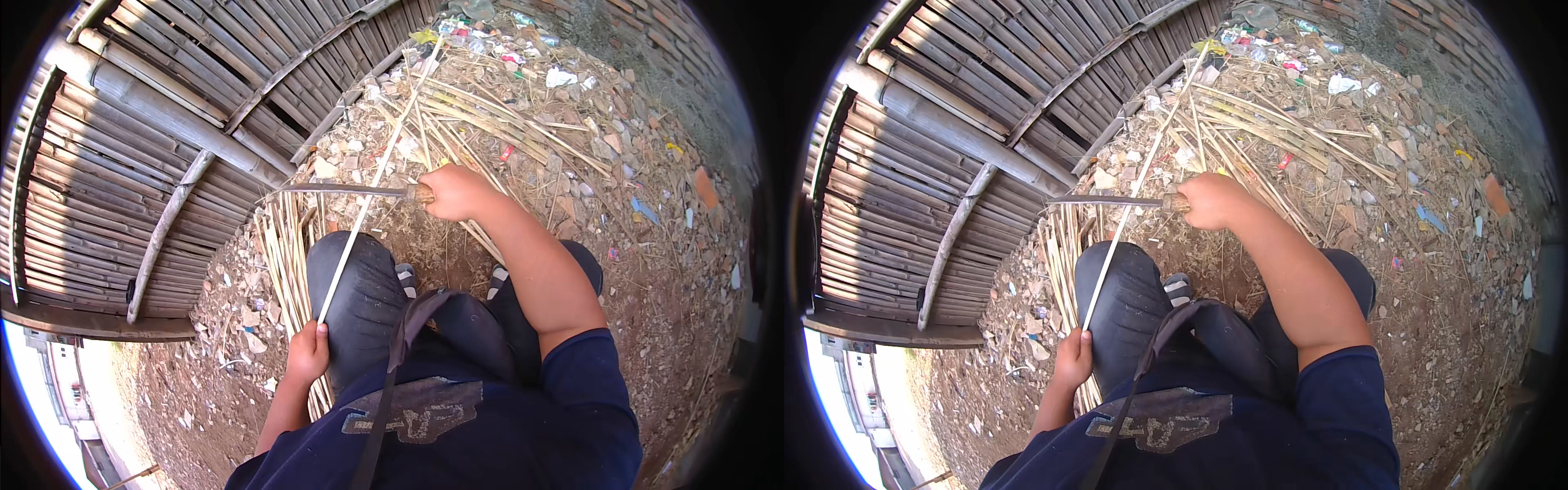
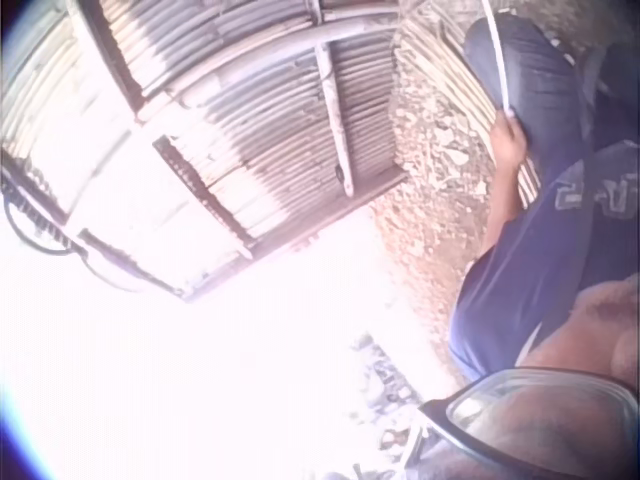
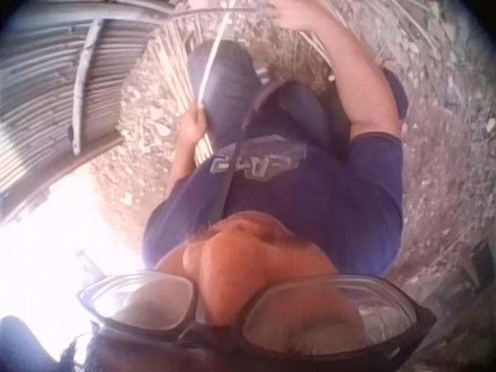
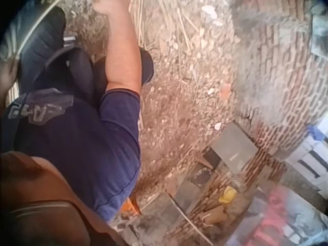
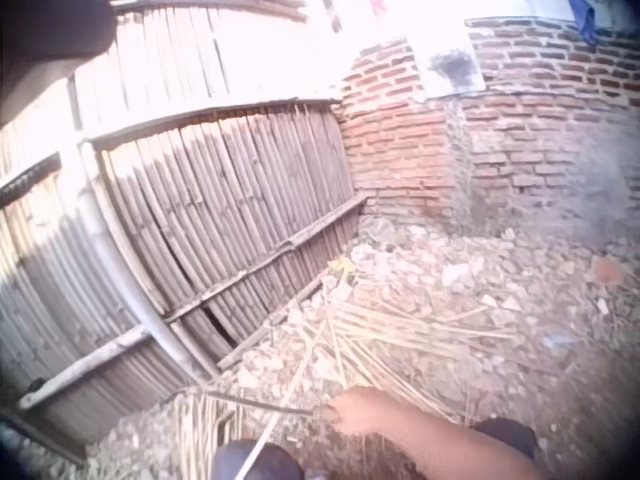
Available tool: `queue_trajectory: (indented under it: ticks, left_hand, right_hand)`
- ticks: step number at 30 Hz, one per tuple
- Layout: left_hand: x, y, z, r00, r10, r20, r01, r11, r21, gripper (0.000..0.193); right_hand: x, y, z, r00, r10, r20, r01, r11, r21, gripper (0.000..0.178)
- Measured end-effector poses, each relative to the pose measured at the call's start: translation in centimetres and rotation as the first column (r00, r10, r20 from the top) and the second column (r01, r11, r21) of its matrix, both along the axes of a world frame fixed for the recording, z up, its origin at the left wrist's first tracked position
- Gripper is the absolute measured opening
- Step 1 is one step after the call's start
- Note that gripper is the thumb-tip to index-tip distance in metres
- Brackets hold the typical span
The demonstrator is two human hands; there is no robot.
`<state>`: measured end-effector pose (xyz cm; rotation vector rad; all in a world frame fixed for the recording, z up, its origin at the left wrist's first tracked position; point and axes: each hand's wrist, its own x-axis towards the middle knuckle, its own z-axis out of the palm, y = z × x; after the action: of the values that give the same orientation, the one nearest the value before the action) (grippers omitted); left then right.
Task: The person uses a large knife to strip the outer layer off thin bamboo sticks, pulling the blade along the length of each stick while holding them over a pile of wood scraps.
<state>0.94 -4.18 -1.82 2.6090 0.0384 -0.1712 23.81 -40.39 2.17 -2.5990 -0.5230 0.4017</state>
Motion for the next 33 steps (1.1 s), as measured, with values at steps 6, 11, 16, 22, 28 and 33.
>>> queue_trajectory:
  ticks: [6, 11, 16, 22, 28, 33]
  left_hand:
    - [0.1, -0.6, 0.2, 0.995, -0.011, 0.095, 0.008, 0.999, 0.033, 0.037]
    - [0.4, -1.3, 1.4, 0.998, 0.043, 0.052, -0.049, 0.991, 0.122, 0.039]
    - [0.0, -1.4, 0.9, 0.996, 0.048, 0.072, -0.056, 0.992, 0.116, 0.039]
    - [-0.5, 0.0, -0.5, 0.993, 0.05, 0.105, -0.058, 0.995, 0.081, 0.04]
    - [-0.3, -0.3, 0.7, 0.995, 0.069, 0.077, -0.076, 0.992, 0.103, 0.039]
    - [-0.6, -0.2, 0.1, 0.995, 0.08, 0.062, -0.087, 0.988, 0.128, 0.039]
  right_hand:
    - [0.9, -1.7, -2.7, 0.998, 0.024, 0.057, -0.021, 0.999, -0.044, 0.029]
    - [1.6, -2.3, -2.6, 0.991, -0.126, 0.043, 0.129, 0.989, -0.07, 0.031]
    - [-0.8, -0.3, -0.4, 0.98, 0.024, 0.2, -0.014, 0.999, -0.051, 0.03]
    - [0.0, -0.7, -0.7, 0.989, 0.108, 0.097, -0.106, 0.994, -0.03, 0.03]
    - [2.8, -4.0, -3.6, 0.961, -0.272, 0.044, 0.272, 0.962, 0.013, 0.034]
    - [0.0, -0.4, -1.2, 0.992, -0.102, 0.073, 0.103, 0.994, -0.018, 0.031]
